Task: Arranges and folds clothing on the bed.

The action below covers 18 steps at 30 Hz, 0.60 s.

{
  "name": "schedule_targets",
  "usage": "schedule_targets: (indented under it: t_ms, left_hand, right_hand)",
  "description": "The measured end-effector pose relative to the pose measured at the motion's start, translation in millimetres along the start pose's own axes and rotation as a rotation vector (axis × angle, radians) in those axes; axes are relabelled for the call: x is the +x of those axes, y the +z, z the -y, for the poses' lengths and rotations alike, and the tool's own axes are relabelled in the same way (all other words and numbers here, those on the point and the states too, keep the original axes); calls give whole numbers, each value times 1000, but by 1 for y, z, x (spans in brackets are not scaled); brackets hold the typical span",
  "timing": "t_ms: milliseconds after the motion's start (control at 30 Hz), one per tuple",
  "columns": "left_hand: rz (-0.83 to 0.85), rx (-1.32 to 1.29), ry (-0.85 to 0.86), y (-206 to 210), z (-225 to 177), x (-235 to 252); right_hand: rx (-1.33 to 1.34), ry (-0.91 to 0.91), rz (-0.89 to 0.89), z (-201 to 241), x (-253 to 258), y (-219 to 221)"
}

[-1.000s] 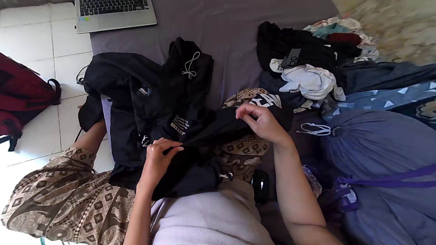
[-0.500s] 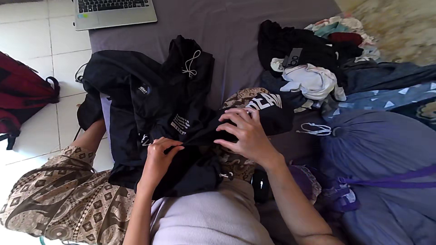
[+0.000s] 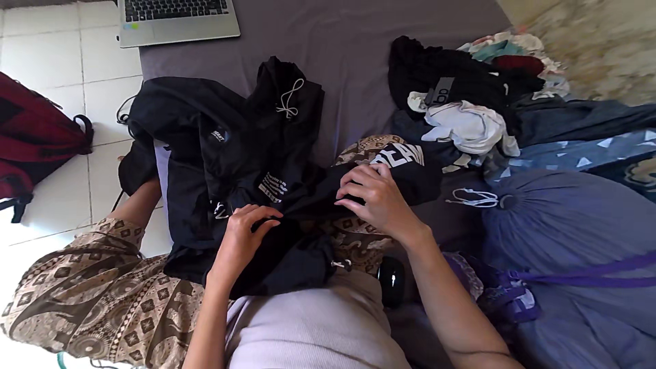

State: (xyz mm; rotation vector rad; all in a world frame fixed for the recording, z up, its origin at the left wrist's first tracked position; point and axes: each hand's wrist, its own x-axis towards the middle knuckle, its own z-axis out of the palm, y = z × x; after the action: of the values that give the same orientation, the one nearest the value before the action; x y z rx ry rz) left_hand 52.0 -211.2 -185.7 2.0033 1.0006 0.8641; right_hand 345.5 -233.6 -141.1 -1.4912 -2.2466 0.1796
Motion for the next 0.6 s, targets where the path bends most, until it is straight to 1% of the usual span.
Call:
schedule_targets:
  t_ms: [167,333,433,600]
  left_hand:
    - [35,1,26,0,-6,1]
    - [89,3,69,5,-11,6]
    - [100,13,80,8,-16,6]
    - [102,12,27,12,-20,4]
  right_hand:
    - [119,37,-91,2,-5,-22]
    - [136,71,-55,7,-9,-44]
    - [212,107,-16,13,-13,-51]
    - [250,177,-25,16,-22,-51]
